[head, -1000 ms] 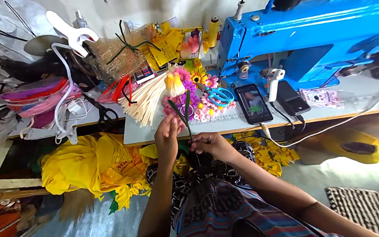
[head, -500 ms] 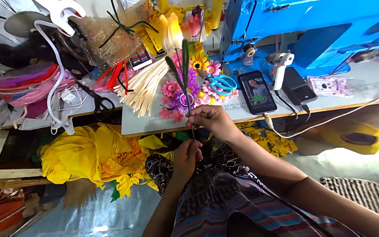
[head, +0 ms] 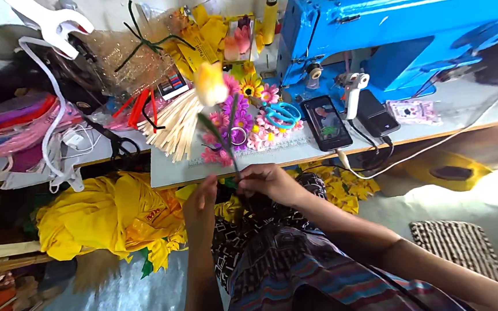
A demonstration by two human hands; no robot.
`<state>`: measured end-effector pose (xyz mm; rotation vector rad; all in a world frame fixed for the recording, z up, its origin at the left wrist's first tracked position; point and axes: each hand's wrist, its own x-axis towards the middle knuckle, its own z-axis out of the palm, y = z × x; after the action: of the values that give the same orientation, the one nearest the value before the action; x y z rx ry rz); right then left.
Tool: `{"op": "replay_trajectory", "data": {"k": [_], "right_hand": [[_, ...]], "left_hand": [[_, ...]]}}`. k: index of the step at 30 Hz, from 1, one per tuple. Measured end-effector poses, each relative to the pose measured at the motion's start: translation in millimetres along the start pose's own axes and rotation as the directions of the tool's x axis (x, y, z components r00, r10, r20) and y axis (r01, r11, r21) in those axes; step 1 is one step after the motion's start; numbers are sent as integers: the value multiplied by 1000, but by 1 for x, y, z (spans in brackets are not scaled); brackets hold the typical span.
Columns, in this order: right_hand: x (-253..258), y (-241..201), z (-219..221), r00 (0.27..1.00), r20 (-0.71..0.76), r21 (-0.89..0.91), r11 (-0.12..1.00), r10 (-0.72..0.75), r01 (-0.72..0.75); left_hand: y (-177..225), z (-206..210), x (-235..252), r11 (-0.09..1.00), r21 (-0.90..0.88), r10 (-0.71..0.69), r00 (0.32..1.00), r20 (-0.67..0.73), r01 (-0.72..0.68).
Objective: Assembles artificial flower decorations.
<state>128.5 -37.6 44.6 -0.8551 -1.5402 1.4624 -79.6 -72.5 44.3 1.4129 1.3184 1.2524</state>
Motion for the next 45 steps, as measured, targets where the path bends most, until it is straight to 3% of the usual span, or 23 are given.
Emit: {"op": "replay_trajectory", "data": {"k": [4, 8, 14, 17, 19, 21, 23, 26, 29, 32, 35, 39, 42, 45], "right_hand": [[6, 8, 21, 998, 47, 25, 999, 34, -35], [-2, 15, 21, 996, 63, -29, 998, 61, -60], [-15, 23, 22, 973, 227, -214, 977, 33, 16], [-15, 30, 23, 948, 317, -394, 912, 18, 114], [-16, 37, 20, 929, 366, -512, 847, 64, 143], [-13, 35, 11, 922, 373, -569, 810, 105, 138], [-1, 22, -5, 941, 336, -574, 799, 29, 180], [51, -14, -30, 957, 248, -595, 757, -148, 271], [145, -35, -44, 944, 177, -677, 661, -279, 323], [259, -39, -44, 978, 100, -749, 633, -184, 196], [347, -35, -37, 988, -155, -715, 692, -20, -98], [391, -42, -18, 921, -363, -660, 658, 144, -363], [413, -32, -17, 923, -354, -731, 569, 154, -375], [424, -49, -20, 964, -238, -810, 523, 116, -263]], "left_hand": [[11, 32, 35, 965, -257, 52, 998, -35, -59], [12, 49, 38, 931, -331, 98, 980, -173, -152], [29, 28, 39, 844, -495, -40, 896, -441, -206], [34, -7, 33, 858, -409, 1, 798, -603, -310], [37, -36, 26, 856, -329, 40, 685, -727, -399], [38, -63, 15, 879, -245, 61, 606, -793, -409], [34, -82, 1, 907, -187, 61, 559, -827, -376], [21, -91, -14, 937, -175, 14, 532, -846, -302], [7, -80, -22, 941, -254, -84, 575, -814, -222], [-1, -64, -25, 936, -319, -163, 618, -769, -150], [-8, -54, -30, 939, -326, -187, 631, -753, -110], [-20, -59, -40, 955, -295, -205, 649, -733, -31], [-33, -71, -48, 948, -317, -229, 658, -717, -16], [-42, -80, -47, 947, -319, -230, 644, -730, -24]]}}
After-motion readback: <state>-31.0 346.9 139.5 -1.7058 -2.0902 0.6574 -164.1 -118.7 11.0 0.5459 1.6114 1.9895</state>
